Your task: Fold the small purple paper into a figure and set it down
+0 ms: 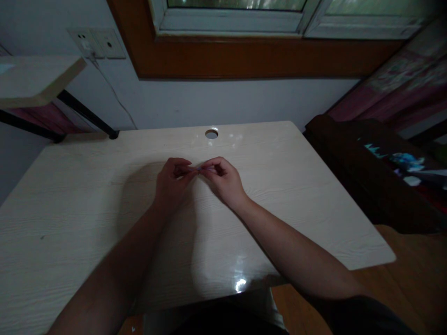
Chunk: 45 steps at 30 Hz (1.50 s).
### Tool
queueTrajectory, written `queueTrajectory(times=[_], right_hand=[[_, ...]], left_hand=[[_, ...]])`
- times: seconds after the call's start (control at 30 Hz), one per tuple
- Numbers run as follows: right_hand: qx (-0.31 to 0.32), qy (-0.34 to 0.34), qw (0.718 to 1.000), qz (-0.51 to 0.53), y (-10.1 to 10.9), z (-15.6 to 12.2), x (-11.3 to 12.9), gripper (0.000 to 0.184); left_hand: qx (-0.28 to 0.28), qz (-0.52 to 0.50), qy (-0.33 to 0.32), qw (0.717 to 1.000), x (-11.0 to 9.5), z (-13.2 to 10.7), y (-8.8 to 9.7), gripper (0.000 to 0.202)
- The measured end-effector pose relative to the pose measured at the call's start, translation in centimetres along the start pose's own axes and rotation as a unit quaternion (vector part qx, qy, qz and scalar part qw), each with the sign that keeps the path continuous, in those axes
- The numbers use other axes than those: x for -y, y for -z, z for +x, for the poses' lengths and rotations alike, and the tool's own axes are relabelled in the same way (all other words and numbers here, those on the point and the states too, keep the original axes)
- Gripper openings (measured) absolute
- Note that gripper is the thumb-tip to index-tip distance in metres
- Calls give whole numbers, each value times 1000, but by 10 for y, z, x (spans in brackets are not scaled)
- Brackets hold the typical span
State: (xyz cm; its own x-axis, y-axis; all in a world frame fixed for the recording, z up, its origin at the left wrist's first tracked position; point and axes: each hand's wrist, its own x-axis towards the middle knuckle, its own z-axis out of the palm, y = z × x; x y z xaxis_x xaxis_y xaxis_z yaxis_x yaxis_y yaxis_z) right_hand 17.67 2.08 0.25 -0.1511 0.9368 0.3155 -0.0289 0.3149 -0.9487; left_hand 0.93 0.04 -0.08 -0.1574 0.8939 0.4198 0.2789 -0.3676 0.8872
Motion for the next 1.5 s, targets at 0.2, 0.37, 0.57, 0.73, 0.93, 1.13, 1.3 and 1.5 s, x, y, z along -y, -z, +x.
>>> queueTrajectory(times=[0.2,0.37,0.57,0.73,0.93,1.13,1.3,1.5], right_hand=[[-7,-12,1000,17,-1,0,-3,17],[-8,-14,1000,22,-2,1,-5,17],[-10,18,999,-25,1,0,1,12],[7,44,996,-80,5,-1,8,8],[27,114,981,-156,10,-2,11,5],[40,227,941,-246,18,0,11,9],[44,271,921,-278,19,0,13,12],[20,318,904,-286,21,-4,16,15]], left_hand=[[-9,-21,17,1000,-1,1,0,36],[-9,-22,29,999,-1,1,0,37],[10,-29,18,999,-1,-1,-2,36],[56,72,-46,995,-7,2,3,15],[50,134,-151,978,-9,6,10,8],[37,179,-223,958,-9,6,15,3],[37,196,-286,937,-13,6,15,5],[50,157,-272,948,-9,2,12,7]])
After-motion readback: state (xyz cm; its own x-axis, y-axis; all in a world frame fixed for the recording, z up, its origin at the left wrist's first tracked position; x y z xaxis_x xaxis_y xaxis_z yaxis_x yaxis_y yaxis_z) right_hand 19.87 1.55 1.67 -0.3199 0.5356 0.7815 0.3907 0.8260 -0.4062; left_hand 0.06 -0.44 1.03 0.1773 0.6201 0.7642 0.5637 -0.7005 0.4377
